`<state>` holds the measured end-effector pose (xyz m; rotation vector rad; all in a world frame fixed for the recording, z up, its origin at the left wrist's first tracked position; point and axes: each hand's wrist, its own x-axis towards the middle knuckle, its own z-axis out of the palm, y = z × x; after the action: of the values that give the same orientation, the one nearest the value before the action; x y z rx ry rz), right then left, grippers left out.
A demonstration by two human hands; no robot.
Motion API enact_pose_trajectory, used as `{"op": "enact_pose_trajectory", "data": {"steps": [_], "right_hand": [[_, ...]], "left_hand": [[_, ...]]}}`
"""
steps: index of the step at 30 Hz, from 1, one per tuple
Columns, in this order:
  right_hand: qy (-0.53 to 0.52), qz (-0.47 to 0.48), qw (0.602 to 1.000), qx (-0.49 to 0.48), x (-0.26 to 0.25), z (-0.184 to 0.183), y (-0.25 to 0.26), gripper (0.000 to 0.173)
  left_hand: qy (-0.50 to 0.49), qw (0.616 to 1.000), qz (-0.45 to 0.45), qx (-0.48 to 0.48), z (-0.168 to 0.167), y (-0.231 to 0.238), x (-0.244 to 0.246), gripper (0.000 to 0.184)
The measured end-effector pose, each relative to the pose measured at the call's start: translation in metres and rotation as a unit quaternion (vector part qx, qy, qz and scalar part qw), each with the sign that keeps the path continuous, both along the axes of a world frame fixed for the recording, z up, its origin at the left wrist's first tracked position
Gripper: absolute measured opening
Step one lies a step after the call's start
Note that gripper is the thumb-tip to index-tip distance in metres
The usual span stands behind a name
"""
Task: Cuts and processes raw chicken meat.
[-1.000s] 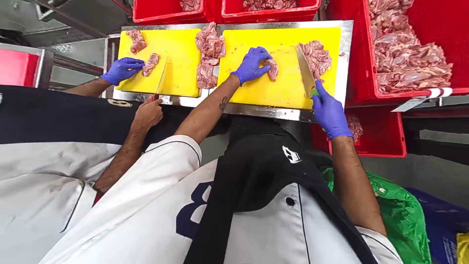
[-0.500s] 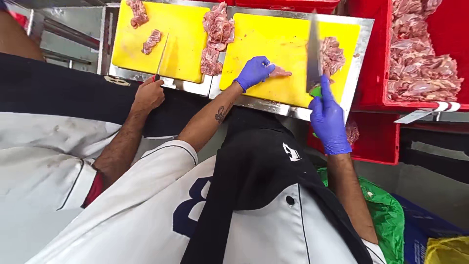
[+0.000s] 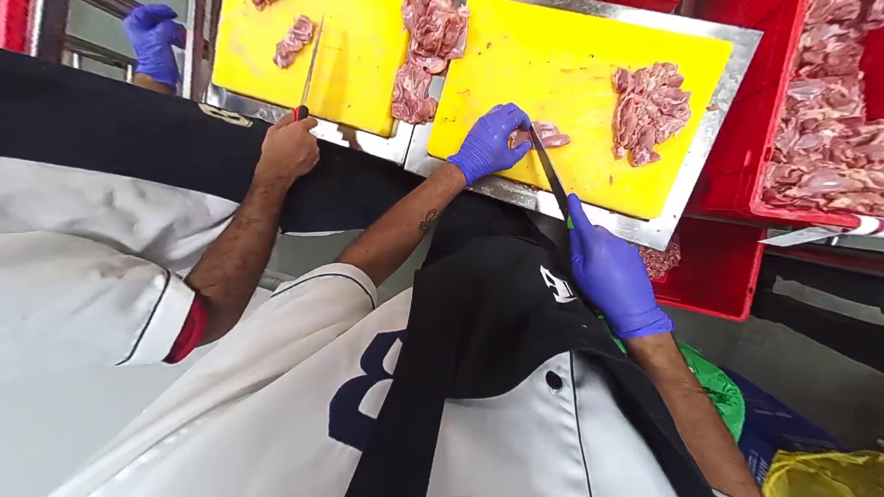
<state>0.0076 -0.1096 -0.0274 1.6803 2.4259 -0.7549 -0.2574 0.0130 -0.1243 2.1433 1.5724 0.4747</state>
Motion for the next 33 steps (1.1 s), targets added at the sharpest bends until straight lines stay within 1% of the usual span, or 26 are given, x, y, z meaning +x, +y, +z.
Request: {"op": "enact_pose_trajectory", "data": {"steps": [3, 5, 7, 9, 10, 12, 14, 15, 16, 17, 19, 20, 23, 26, 29, 31, 33], "right_hand": [[-0.007, 0.004, 1.0, -0.008, -0.007, -0.006, 0.007, 0.053], [0.009, -0.014, 1.0, -0.016, -0.033, -0.023, 0.034, 0.055], [0.033, -0.034, 0.999, 0.009, -0.066, -0.045, 0.066, 0.057], [0.058, -0.04, 0.997, 0.034, -0.084, -0.051, 0.088, 0.054], [0.075, -0.04, 0.996, 0.031, -0.084, -0.049, 0.092, 0.053], [0.115, -0.053, 0.992, 0.01, -0.068, -0.037, 0.087, 0.052], [0.155, -0.093, 0.983, -0.002, -0.04, -0.024, 0.075, 0.053], [0.159, -0.113, 0.981, -0.004, -0.026, -0.02, 0.067, 0.053], [0.15, -0.122, 0.981, -0.005, -0.014, -0.016, 0.058, 0.052], [0.128, -0.12, 0.984, -0.006, -0.004, -0.014, 0.049, 0.052], [0.068, -0.1, 0.993, -0.01, 0.006, -0.008, 0.029, 0.051], [0.044, -0.085, 0.995, -0.012, 0.008, -0.004, 0.02, 0.051], [0.013, -0.061, 0.998, -0.009, 0.004, -0.005, 0.003, 0.052], [0.024, -0.083, 0.996, -0.022, -0.023, -0.023, 0.029, 0.053], [0.074, -0.1, 0.992, 0.004, -0.05, -0.048, 0.07, 0.056], [0.11, -0.1, 0.989, 0.016, -0.047, -0.056, 0.088, 0.054], [0.111, -0.112, 0.987, 0.018, -0.033, -0.056, 0.097, 0.051]], "left_hand": [[0.001, 1.0, 0.003, 0.004, -0.001, -0.002, 0.0, 0.033], [-0.003, 1.0, 0.0, 0.022, -0.003, -0.003, 0.0, 0.032], [-0.002, 0.999, -0.006, 0.032, -0.003, -0.002, 0.001, 0.031], [0.008, 1.0, 0.001, 0.017, 0.002, 0.002, 0.002, 0.03], [0.015, 1.0, 0.018, 0.004, 0.004, 0.005, 0.001, 0.029], [0.008, 0.996, 0.081, -0.027, 0.009, 0.019, -0.004, 0.03], [-0.058, 0.986, 0.146, -0.056, 0.013, 0.037, -0.012, 0.037], [-0.101, 0.982, 0.143, -0.065, 0.012, 0.042, -0.014, 0.039], [-0.126, 0.983, 0.114, -0.075, 0.012, 0.043, -0.011, 0.039], [-0.124, 0.986, 0.074, -0.081, 0.013, 0.041, -0.005, 0.036], [-0.084, 0.995, 0.005, -0.058, 0.01, 0.032, 0.014, 0.029], [-0.063, 0.997, -0.012, -0.037, 0.006, 0.029, 0.021, 0.025], [-0.032, 0.999, -0.014, 0.003, -0.005, 0.02, 0.028, 0.022], [-0.015, 1.0, -0.012, 0.008, -0.006, 0.02, 0.028, 0.024], [-0.037, 0.999, -0.024, 0.003, -0.003, 0.023, 0.027, 0.023], [-0.072, 0.997, -0.024, -0.027, 0.003, 0.027, 0.018, 0.021], [-0.138, 0.988, 0.012, -0.073, 0.008, 0.033, 0.005, 0.022]]}}
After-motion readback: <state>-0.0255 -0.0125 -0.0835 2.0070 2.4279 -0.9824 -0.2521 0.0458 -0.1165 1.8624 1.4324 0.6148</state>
